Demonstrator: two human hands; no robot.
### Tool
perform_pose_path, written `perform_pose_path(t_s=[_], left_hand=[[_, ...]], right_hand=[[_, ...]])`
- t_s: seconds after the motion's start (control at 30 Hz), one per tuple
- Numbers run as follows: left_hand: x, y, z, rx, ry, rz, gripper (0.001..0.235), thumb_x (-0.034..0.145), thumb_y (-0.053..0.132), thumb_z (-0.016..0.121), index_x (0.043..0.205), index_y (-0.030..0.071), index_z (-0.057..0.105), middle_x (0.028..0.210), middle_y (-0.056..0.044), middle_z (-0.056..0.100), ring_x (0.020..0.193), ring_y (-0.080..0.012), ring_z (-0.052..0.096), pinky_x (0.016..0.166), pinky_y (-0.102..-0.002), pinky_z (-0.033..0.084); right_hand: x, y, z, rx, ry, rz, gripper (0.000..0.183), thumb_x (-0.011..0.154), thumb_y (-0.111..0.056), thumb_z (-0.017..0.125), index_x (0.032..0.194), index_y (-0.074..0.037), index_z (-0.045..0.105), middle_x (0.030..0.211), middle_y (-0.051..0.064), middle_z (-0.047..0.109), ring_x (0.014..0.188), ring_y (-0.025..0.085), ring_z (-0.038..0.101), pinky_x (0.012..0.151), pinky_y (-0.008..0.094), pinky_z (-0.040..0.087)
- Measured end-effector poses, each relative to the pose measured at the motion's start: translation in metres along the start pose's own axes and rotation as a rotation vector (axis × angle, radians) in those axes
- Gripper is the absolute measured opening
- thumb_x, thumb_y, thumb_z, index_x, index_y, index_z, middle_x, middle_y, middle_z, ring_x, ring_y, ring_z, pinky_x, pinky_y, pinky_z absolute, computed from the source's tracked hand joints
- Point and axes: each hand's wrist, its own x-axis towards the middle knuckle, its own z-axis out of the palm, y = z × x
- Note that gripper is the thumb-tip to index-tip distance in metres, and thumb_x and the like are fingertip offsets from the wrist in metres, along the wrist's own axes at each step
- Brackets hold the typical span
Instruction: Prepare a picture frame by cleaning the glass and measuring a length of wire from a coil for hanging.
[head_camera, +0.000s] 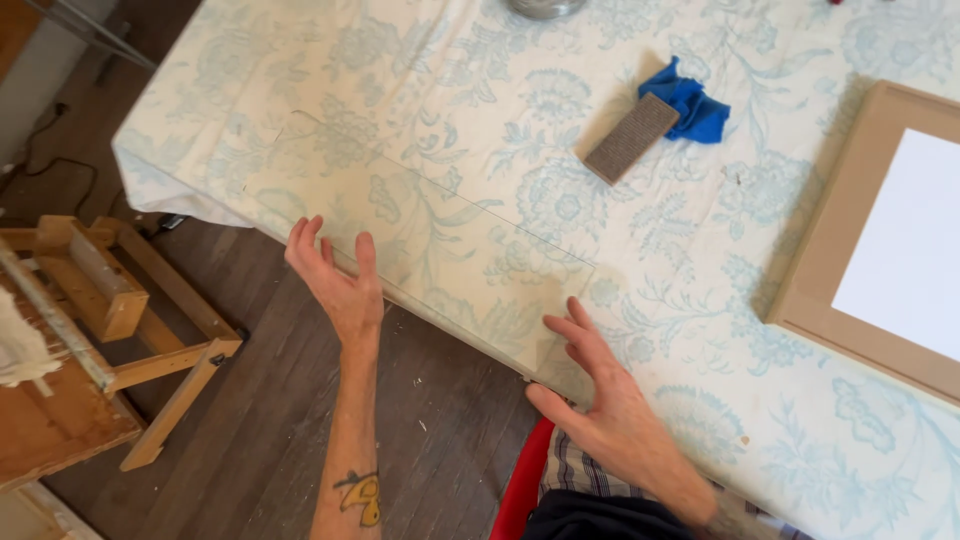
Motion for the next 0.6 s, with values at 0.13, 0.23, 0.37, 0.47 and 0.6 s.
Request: perform_pose_path(t_s=[0.13,0.23,0.37,0.47,0.6], left_hand=[[0.010,0.012,0.002,0.090,0.050,0.054,0.057,0.104,0.040,0.058,0.139,-0.004,0.047,0.149,-0.022,0.038,0.141,-0.0364,0.041,0.121,-0.056,0.037],[0.009,0.023,0.007,0.080,-0.010,0.109,0.048,0.101,0.026,0.064,0.138,-0.001,0.049,0.146,-0.020,0.045,0.140,-0.0367,0.042,0.118,-0.055,0.037],[0.051,0.012,0.010,0.158,-0.170,0.038,0.048,0.101,0.030,0.064,0.139,0.004,0.052,0.139,-0.015,0.056,0.132,-0.0305,0.053,0.113,-0.052,0.042],[0.104,-0.050,0.002,0.299,-0.249,-0.079,0.053,0.103,0.033,0.061,0.144,0.001,0.050,0.141,-0.018,0.056,0.132,-0.0339,0.053,0.110,-0.054,0.041],[0.171,-0.146,-0.015,0.551,-0.252,-0.068,0.048,0.107,0.026,0.052,0.141,-0.008,0.053,0.133,-0.027,0.052,0.122,-0.0417,0.050,0.096,-0.056,0.047]], right_hand=[[0.016,0.006,0.013,-0.053,-0.011,-0.090,0.066,0.092,-0.036,0.067,0.152,-0.021,0.043,0.175,0.007,0.013,0.160,0.022,0.019,0.121,0.043,0.025],[0.018,0.008,0.017,0.007,-0.007,-0.130,0.064,0.093,-0.036,0.064,0.150,-0.016,0.043,0.173,0.013,0.014,0.158,0.026,0.022,0.120,0.043,0.032],[0.012,0.008,0.007,-0.087,-0.022,-0.130,0.063,0.092,-0.032,0.067,0.150,-0.018,0.045,0.174,0.009,0.015,0.159,0.025,0.021,0.123,0.047,0.022],[0.002,0.022,-0.002,-0.143,-0.006,-0.153,0.059,0.090,-0.029,0.069,0.145,-0.016,0.053,0.170,0.010,0.028,0.156,0.025,0.028,0.123,0.048,0.024],[-0.005,0.025,-0.011,-0.130,0.077,-0.109,0.052,0.086,-0.023,0.072,0.137,-0.017,0.061,0.165,0.007,0.042,0.153,0.023,0.039,0.122,0.044,0.030]])
